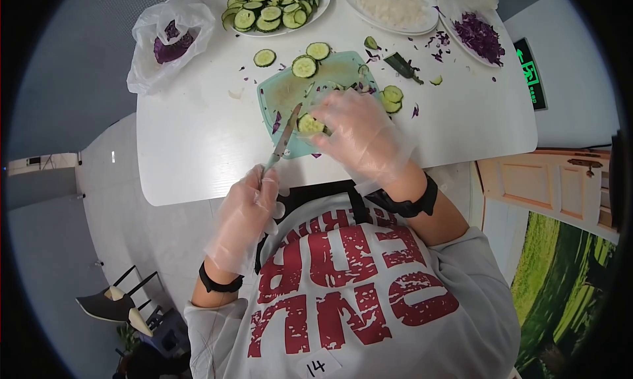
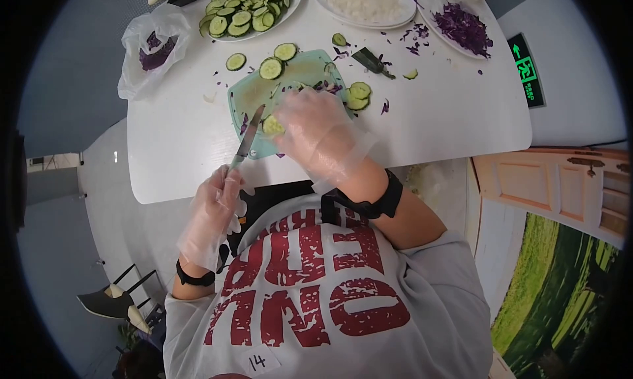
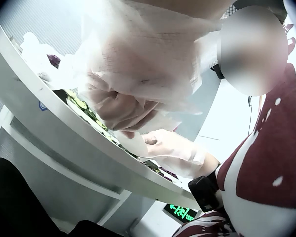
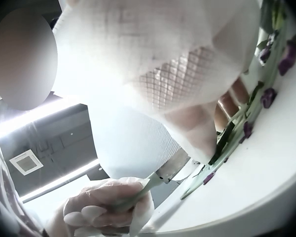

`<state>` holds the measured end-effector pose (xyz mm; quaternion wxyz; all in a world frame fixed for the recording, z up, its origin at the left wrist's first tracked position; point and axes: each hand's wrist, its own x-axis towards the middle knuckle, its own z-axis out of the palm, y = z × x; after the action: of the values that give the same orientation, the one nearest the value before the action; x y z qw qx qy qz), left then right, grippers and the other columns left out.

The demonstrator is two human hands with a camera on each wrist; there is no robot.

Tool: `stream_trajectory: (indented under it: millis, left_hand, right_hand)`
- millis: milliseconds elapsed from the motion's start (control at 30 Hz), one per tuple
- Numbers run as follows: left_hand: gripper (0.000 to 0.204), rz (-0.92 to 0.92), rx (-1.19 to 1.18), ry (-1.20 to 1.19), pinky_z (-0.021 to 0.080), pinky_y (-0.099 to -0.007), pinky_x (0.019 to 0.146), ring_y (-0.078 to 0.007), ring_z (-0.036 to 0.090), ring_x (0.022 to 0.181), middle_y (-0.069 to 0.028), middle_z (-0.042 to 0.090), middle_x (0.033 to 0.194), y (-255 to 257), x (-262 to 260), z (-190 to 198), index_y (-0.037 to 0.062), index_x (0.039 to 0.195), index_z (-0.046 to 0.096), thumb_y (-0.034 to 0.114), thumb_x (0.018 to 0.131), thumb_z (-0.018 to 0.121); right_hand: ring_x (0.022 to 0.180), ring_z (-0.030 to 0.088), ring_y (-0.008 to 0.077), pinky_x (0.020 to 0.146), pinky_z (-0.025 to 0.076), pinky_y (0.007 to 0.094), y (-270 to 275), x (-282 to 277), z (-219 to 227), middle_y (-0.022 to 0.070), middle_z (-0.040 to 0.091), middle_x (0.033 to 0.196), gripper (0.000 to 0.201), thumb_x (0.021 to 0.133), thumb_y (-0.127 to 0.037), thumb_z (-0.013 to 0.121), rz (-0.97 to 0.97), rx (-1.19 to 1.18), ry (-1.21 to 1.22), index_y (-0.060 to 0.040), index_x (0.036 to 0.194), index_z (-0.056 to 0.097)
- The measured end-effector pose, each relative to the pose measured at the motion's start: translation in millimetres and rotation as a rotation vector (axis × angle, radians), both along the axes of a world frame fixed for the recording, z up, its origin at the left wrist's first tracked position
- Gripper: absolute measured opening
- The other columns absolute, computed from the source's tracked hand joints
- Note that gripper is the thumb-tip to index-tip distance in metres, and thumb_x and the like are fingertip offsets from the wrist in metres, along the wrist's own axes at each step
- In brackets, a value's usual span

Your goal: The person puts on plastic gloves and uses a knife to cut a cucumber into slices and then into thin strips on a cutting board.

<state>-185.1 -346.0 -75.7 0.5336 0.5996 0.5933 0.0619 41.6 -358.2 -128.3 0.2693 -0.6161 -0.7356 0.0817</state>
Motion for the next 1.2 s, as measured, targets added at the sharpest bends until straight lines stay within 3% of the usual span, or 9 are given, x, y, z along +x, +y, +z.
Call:
stream_trajectory:
  millis: [167, 233, 333, 400, 600, 967, 1033, 1100, 1200]
  left_hand:
    - [0.032, -0.007, -0.013, 0.123, 0.045, -0.0268, 0.045, -0.0097, 0.055, 0.046, -0.0009, 0.059, 0.062, 6, 2, 6, 0.0050, 0.094, 0.063, 0.032, 0.104, 0.048]
    - [0.031, 0.024, -0.035, 0.111, 0.046, -0.0272, 0.046, -0.0101, 0.056, 0.047, -0.0013, 0.060, 0.062, 6, 0, 5, 0.0048, 0.093, 0.063, 0.031, 0.104, 0.049]
    - [0.030, 0.012, -0.044, 0.073, 0.047, -0.0302, 0.049, -0.0125, 0.056, 0.047, -0.0039, 0.059, 0.060, 7, -3, 2, 0.0047, 0.093, 0.062, 0.030, 0.104, 0.049]
    - [0.030, -0.135, 0.166, 0.133, 0.048, -0.0357, 0.052, -0.0200, 0.059, 0.048, -0.0082, 0.058, 0.059, 7, -6, -4, 0.0038, 0.092, 0.061, 0.029, 0.104, 0.049]
    - [0.029, -0.231, 0.340, 0.170, 0.050, -0.0420, 0.058, -0.0335, 0.064, 0.056, -0.0146, 0.064, 0.064, 9, -2, -10, 0.0022, 0.087, 0.058, 0.025, 0.103, 0.051]
    - [0.028, -0.265, 0.333, 0.200, 0.049, -0.0424, 0.057, -0.0368, 0.062, 0.056, -0.0172, 0.059, 0.060, 13, -2, -14, 0.0007, 0.086, 0.057, 0.023, 0.103, 0.053]
    - [0.027, -0.275, 0.347, 0.214, 0.048, -0.0431, 0.056, -0.0381, 0.061, 0.056, -0.0181, 0.058, 0.060, 13, -2, -15, 0.0006, 0.086, 0.056, 0.022, 0.103, 0.053]
    - [0.026, -0.256, 0.300, 0.209, 0.044, -0.0371, 0.058, -0.0313, 0.043, 0.055, -0.0184, 0.049, 0.063, 13, -2, -13, -0.0010, 0.090, 0.058, 0.021, 0.104, 0.053]
    - [0.027, -0.241, 0.274, 0.204, 0.044, -0.0372, 0.057, -0.0304, 0.042, 0.055, -0.0184, 0.049, 0.062, 14, 0, -10, -0.0014, 0.089, 0.058, 0.021, 0.104, 0.053]
  right_hand:
    - [0.099, 0.061, 0.0299, 0.087, 0.047, 0.0428, -1, -5, 0, 0.0099, 0.065, 0.108, 0.034, 0.082, -0.027, 0.075, -0.062, -0.023, -0.012, -0.0057, 0.107, 0.069]
    - [0.098, 0.059, 0.0287, 0.085, 0.046, 0.0430, -1, -7, -2, 0.0085, 0.061, 0.095, 0.024, 0.082, -0.028, 0.073, -0.089, 0.063, 0.009, -0.0076, 0.093, 0.068]
    - [0.098, 0.059, 0.0287, 0.084, 0.046, 0.0429, 0, -8, 2, 0.0086, 0.061, 0.096, 0.024, 0.082, -0.029, 0.073, -0.100, 0.025, 0.011, -0.0075, 0.093, 0.067]
    - [0.098, 0.059, 0.0286, 0.084, 0.047, 0.0428, 1, -8, 0, 0.0087, 0.061, 0.096, 0.024, 0.082, -0.029, 0.072, -0.104, 0.038, 0.012, -0.0073, 0.093, 0.068]
    - [0.101, 0.062, 0.0312, 0.089, 0.048, 0.0430, 2, -7, 0, 0.0112, 0.066, 0.109, 0.034, 0.081, -0.027, 0.077, -0.108, -0.057, 0.017, -0.0059, 0.107, 0.070]
    - [0.101, 0.060, 0.0286, 0.089, 0.048, 0.0421, -7, -3, 14, 0.0078, 0.066, 0.106, 0.018, 0.081, -0.019, 0.073, -0.100, -0.043, 0.046, -0.0061, 0.092, 0.068]
    - [0.102, 0.059, 0.0246, 0.091, 0.047, 0.0403, -7, -1, 17, 0.0046, 0.065, 0.106, 0.015, 0.082, -0.016, 0.071, 0.086, -0.101, -0.239, -0.0080, 0.095, 0.069]
    - [0.103, 0.059, 0.0233, 0.093, 0.047, 0.0395, -11, 1, 11, 0.0037, 0.065, 0.107, 0.017, 0.082, -0.015, 0.071, 0.136, -0.032, -0.192, -0.0086, 0.097, 0.070]
    - [0.103, 0.059, 0.0219, 0.096, 0.046, 0.0387, -17, 2, 7, 0.0029, 0.064, 0.109, 0.022, 0.082, -0.013, 0.070, 0.184, 0.031, -0.122, -0.0088, 0.103, 0.071]
